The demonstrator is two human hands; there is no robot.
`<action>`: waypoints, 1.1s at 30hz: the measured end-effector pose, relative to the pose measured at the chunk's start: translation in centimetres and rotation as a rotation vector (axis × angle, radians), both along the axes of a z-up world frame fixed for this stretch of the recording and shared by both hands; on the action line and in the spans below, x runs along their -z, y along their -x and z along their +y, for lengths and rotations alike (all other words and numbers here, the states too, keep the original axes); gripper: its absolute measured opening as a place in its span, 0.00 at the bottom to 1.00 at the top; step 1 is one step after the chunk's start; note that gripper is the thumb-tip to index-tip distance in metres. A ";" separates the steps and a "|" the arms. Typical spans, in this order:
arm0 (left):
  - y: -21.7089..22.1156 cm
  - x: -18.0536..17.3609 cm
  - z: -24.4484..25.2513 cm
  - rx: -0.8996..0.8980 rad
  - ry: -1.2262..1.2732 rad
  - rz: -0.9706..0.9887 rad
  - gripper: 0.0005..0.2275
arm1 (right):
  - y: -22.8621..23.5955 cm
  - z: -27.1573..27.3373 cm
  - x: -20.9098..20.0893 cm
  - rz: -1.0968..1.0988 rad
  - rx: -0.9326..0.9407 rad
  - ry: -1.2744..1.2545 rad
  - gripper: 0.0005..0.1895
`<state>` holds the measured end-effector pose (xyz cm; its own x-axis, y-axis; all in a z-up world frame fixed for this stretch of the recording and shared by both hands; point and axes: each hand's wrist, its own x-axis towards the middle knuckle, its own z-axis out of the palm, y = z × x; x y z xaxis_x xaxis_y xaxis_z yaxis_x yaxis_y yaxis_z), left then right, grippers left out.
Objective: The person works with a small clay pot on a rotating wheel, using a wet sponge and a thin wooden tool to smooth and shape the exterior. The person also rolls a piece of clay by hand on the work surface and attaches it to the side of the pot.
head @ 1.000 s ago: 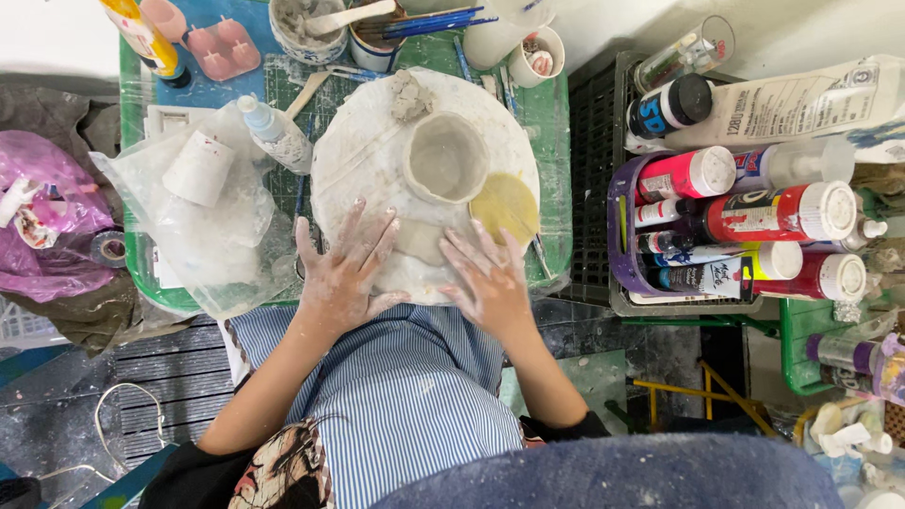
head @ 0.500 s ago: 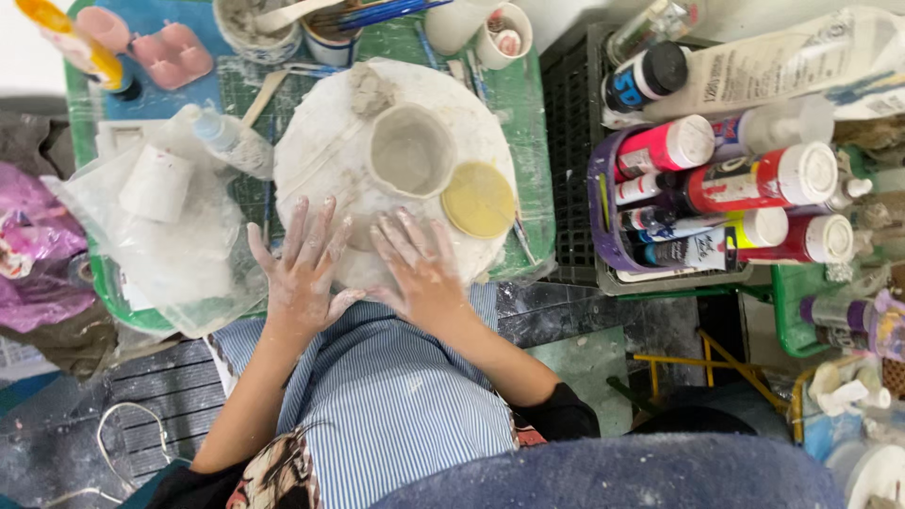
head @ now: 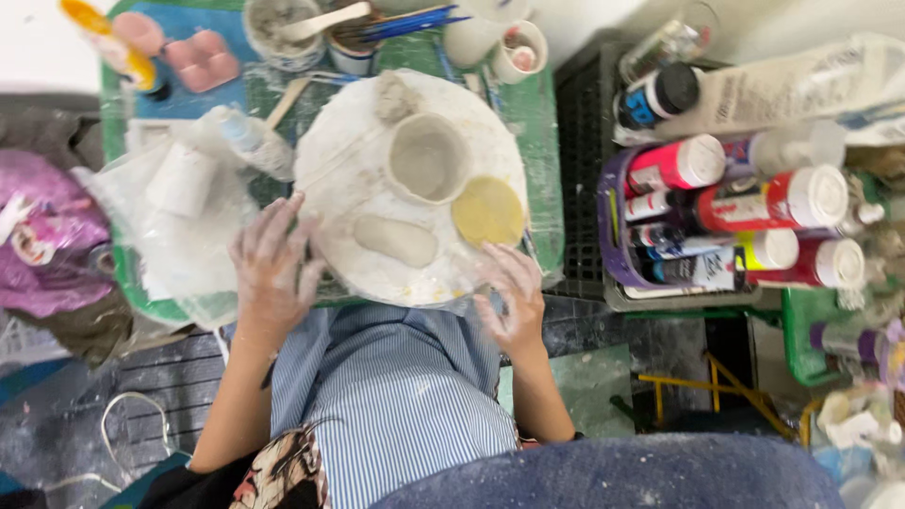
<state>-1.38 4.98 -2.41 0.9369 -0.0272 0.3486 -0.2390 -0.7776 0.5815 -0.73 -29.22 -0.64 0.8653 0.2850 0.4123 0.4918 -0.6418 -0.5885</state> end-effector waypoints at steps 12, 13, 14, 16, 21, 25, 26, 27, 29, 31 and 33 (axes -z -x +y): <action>-7.6 -3.0 3.3 -0.224 0.144 -0.107 0.42 | 0.0 3.4 1.4 -0.058 -0.089 0.266 0.17; -8.5 -3.0 3.3 -0.212 0.144 -0.095 0.43 | 0.2 3.1 1.5 -0.067 -0.072 0.245 0.16; -9.4 -3.1 3.5 -0.197 0.167 -0.046 0.43 | 0.4 2.8 1.5 -0.078 -0.055 0.225 0.15; -10.6 -3.3 3.9 -0.167 0.212 0.053 0.42 | 0.3 2.6 1.3 -0.106 -0.028 0.153 0.13; -12.2 -4.0 6.3 -0.090 0.373 -0.222 0.36 | -0.3 3.4 0.4 -0.105 0.020 -0.145 0.18; -13.7 -3.7 8.8 -0.178 0.403 -0.220 0.36 | -0.7 3.4 0.9 -0.052 0.067 -0.199 0.15; -14.0 -3.6 9.3 -0.200 0.334 -0.233 0.37 | -0.9 3.4 1.2 0.009 0.099 -0.247 0.14; -14.2 -3.4 9.6 -0.193 0.170 -0.282 0.38 | -1.1 3.3 1.4 0.070 0.131 -0.296 0.13; -14.8 -3.0 10.1 -0.182 -0.009 -0.297 0.39 | -1.4 3.1 1.3 0.047 0.136 -0.275 0.12; -15.1 -2.3 10.0 -0.176 -0.002 -0.219 0.41 | -2.0 2.8 0.8 0.030 0.164 -0.225 0.12; -15.3 -1.8 9.9 -0.166 0.067 -0.124 0.41 | -2.7 2.3 0.1 0.018 0.222 -0.144 0.11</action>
<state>13.88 14.90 -0.62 0.8766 0.1513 0.4569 -0.1833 -0.7727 0.6077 1.98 -26.97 -0.69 0.9076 0.0274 0.4189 0.3373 -0.6418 -0.6887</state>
